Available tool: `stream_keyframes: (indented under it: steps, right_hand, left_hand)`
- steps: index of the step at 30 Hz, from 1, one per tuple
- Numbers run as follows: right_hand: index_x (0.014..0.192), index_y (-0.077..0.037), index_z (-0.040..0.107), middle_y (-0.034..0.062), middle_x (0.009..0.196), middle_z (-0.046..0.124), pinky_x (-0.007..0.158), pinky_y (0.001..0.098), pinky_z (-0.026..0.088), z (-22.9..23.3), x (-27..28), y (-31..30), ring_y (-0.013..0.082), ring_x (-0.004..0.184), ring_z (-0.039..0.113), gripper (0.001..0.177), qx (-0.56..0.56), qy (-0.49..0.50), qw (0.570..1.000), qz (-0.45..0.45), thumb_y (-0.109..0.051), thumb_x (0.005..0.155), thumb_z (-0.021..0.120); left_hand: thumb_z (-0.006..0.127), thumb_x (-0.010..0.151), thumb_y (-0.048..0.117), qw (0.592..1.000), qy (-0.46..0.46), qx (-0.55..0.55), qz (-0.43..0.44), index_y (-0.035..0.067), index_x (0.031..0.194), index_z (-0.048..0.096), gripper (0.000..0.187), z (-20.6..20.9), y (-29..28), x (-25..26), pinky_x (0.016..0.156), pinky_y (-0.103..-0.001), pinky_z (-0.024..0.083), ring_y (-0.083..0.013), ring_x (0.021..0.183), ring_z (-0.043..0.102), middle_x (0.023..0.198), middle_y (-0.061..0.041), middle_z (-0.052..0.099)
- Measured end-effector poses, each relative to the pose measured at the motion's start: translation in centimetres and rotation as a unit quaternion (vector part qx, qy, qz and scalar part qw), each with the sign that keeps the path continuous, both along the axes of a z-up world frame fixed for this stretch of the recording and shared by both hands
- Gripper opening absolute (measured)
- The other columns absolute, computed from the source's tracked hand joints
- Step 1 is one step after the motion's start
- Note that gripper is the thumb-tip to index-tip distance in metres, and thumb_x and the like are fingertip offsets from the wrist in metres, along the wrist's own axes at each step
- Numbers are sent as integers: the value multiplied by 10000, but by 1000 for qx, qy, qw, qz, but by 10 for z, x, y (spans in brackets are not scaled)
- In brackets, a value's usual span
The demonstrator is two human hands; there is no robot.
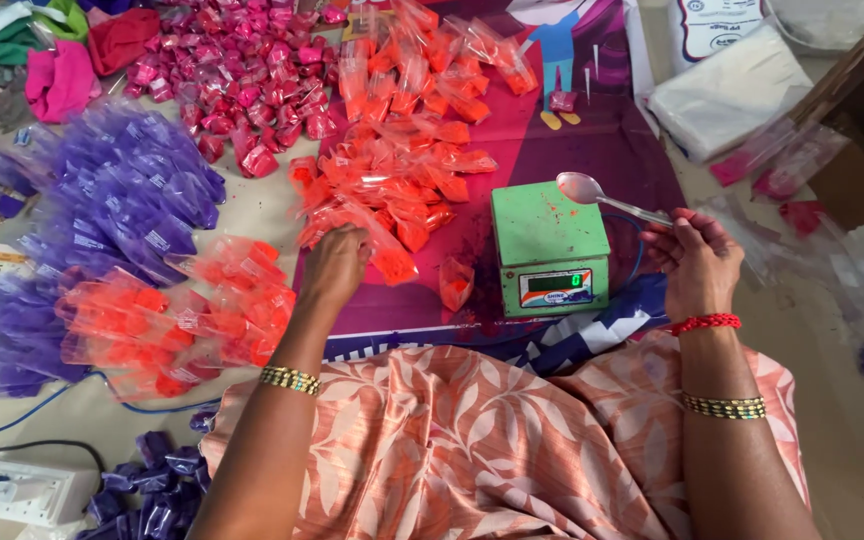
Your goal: The person uses a spoon to transfer small amounts of orange powder from a pile into small plastic bags, which are then placed on a digital scale for weighing and moved aside.
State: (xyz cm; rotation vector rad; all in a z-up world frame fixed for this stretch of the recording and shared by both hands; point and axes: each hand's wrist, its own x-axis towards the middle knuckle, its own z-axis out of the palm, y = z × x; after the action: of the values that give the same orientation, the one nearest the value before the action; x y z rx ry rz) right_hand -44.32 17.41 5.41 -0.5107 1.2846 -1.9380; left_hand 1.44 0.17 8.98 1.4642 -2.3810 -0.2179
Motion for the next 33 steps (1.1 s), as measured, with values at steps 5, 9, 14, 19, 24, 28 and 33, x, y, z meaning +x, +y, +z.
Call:
stream_keyframes:
  steps: [5, 9, 14, 19, 24, 28, 33]
  right_hand:
    - [1181, 1, 614, 130, 1003, 734, 706, 318, 601, 1, 4, -1, 221, 835, 754, 129, 0, 7, 1000, 3, -77, 1088, 571]
    - [1175, -3, 614, 120, 1008, 730, 702, 318, 606, 0, 3, -1, 223, 835, 758, 125, 6, 7, 1000, 1, -69, 1078, 569]
    - [1176, 5, 620, 125, 1014, 733, 692, 308, 599, 6, 9, -1, 219, 837, 755, 127, 2, 10, 1000, 4, -73, 1087, 576]
    - [1180, 12, 624, 127, 1021, 735, 688, 311, 597, 13, 6, 4, 214, 839, 752, 140, 3, 10, 1000, 8, -66, 1079, 567]
    - [1197, -2, 628, 115, 1026, 739, 690, 290, 585, 16, 12, 3, 200, 838, 749, 149, 11, 8, 1000, 6, -82, 1085, 572]
    - [1183, 6, 625, 129, 1004, 741, 684, 289, 581, 17, 17, 0, 198, 835, 748, 148, 13, 15, 1000, 24, -81, 1079, 565]
    - [1187, -1, 621, 112, 997, 735, 685, 286, 584, 17, 13, 4, 196, 847, 759, 149, 21, 25, 999, 16, -77, 1075, 559]
  left_hand:
    - [657, 943, 109, 997, -66, -22, -30, 91, 1012, 725, 99, -47, -2, 4, 814, -503, 571, -364, 988, 699, 1064, -132, 708]
    - [833, 813, 360, 958, -205, 198, 20, 82, 1095, 698, 419, -104, -10, 5, 865, -469, 556, -337, 1080, 678, 1173, -152, 690]
    - [789, 877, 506, 940, -24, 303, 157, 126, 1188, 682, 502, -91, -13, -14, 848, -486, 570, -384, 1023, 710, 1134, -219, 727]
    - [611, 990, 331, 926, 129, 282, 216, 127, 1102, 765, 279, -119, -47, -7, 784, -476, 652, -348, 880, 814, 983, -198, 800]
    - [684, 931, 284, 988, -55, 99, 106, 174, 1066, 782, 199, -47, -25, -8, 813, -526, 569, -373, 975, 708, 1057, -175, 743]
    - [603, 1025, 207, 974, -194, 114, 16, 191, 1027, 791, 189, -84, -17, -2, 899, -498, 589, -319, 1032, 755, 1107, -139, 785]
    - [881, 729, 368, 960, -142, 238, 38, 110, 1104, 678, 498, -64, 5, -34, 907, -498, 534, -346, 1109, 670, 1156, -153, 711]
